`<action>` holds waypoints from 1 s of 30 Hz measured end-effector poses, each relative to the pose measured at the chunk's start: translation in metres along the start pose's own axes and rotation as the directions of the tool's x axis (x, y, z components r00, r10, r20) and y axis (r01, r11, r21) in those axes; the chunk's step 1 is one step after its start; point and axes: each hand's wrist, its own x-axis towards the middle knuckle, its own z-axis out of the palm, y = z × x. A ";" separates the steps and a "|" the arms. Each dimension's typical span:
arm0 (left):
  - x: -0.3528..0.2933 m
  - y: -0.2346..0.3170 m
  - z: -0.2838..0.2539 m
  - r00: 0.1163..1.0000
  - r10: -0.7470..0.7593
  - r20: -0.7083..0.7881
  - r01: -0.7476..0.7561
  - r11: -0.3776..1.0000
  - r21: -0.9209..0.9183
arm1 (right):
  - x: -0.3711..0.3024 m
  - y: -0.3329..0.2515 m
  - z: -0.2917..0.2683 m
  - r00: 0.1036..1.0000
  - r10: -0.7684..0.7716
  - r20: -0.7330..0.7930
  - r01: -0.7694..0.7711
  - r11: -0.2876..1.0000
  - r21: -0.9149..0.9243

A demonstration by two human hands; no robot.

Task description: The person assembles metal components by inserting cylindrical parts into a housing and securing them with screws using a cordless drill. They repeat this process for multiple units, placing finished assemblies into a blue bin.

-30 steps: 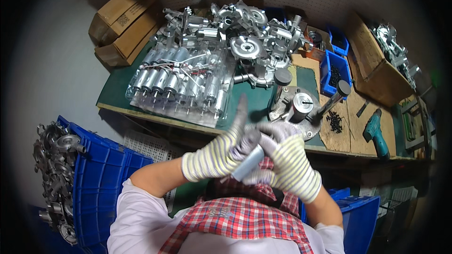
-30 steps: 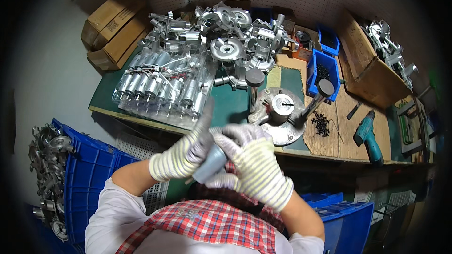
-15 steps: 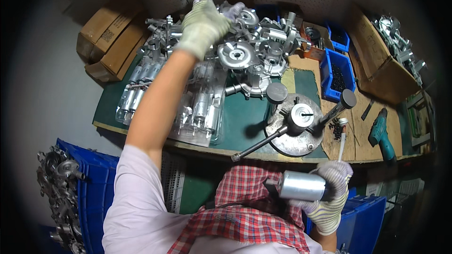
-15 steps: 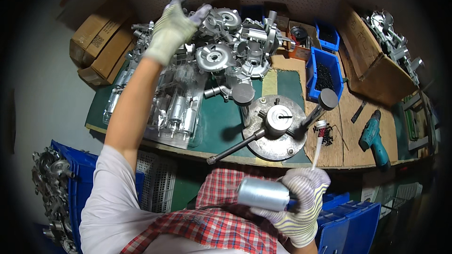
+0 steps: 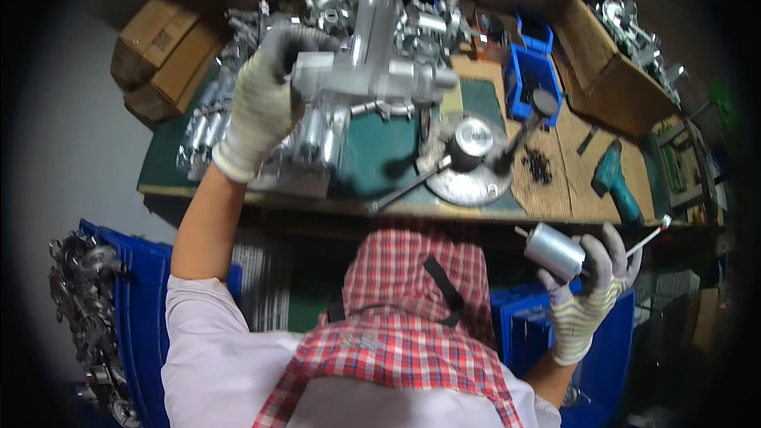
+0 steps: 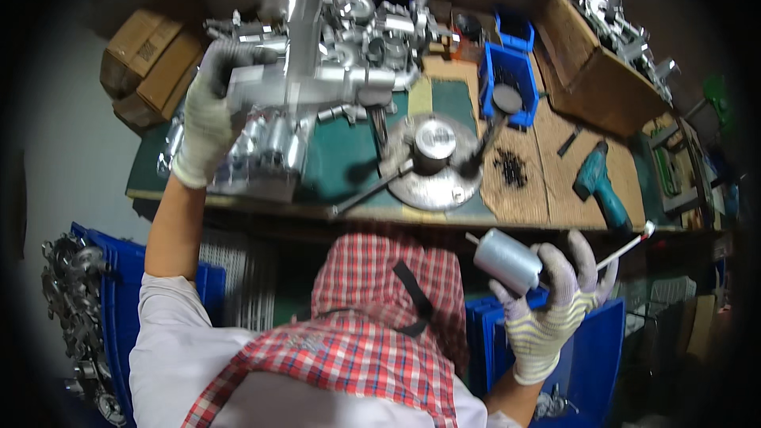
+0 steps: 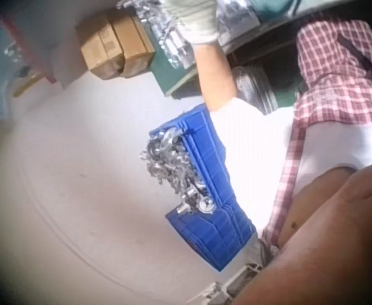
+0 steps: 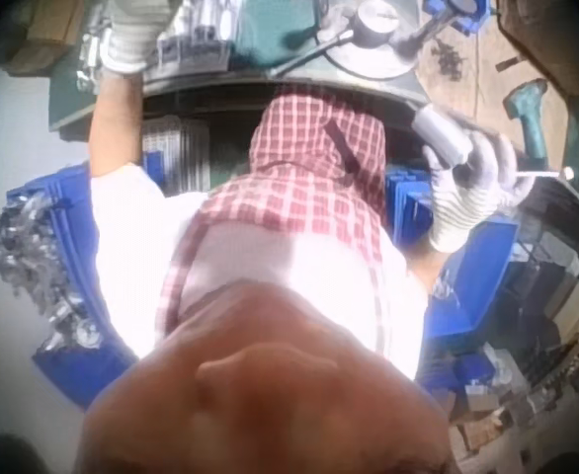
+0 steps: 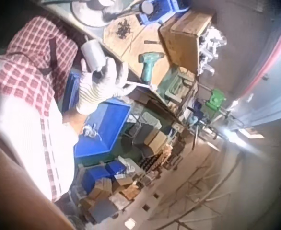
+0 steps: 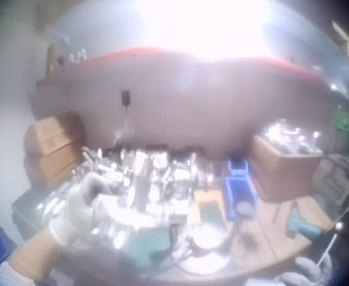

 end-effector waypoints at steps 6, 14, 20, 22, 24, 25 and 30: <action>-0.198 0.030 0.045 0.931 0.217 0.294 -0.182 0.973 -0.144 | -0.032 0.005 -0.012 0.988 0.039 0.150 -0.087 0.941 0.328; -0.332 -0.005 0.134 0.934 0.060 0.353 -0.037 0.997 -0.071 | -0.065 -0.039 0.051 0.927 -0.239 0.289 0.108 0.907 0.407; -0.330 0.021 0.115 0.880 -0.085 0.467 0.138 0.987 -0.079 | -0.068 -0.081 0.072 0.879 -0.332 0.343 0.168 0.888 0.429; -0.337 0.022 0.114 0.882 -0.135 0.452 0.196 0.977 -0.090 | -0.067 -0.093 0.081 0.850 -0.412 0.329 0.274 0.878 0.392; -0.337 0.024 0.112 0.884 -0.156 0.441 0.239 0.961 -0.139 | -0.072 -0.098 0.093 0.787 -0.447 0.425 0.313 0.883 0.349; -0.336 0.025 0.111 0.885 -0.166 0.436 0.259 0.952 -0.164 | -0.077 -0.101 0.101 0.759 -0.460 0.461 0.358 0.886 0.296; -0.335 0.037 0.105 0.849 -0.377 0.369 0.479 0.845 -0.238 | -0.079 -0.112 0.098 0.673 -0.491 0.553 0.286 0.863 0.417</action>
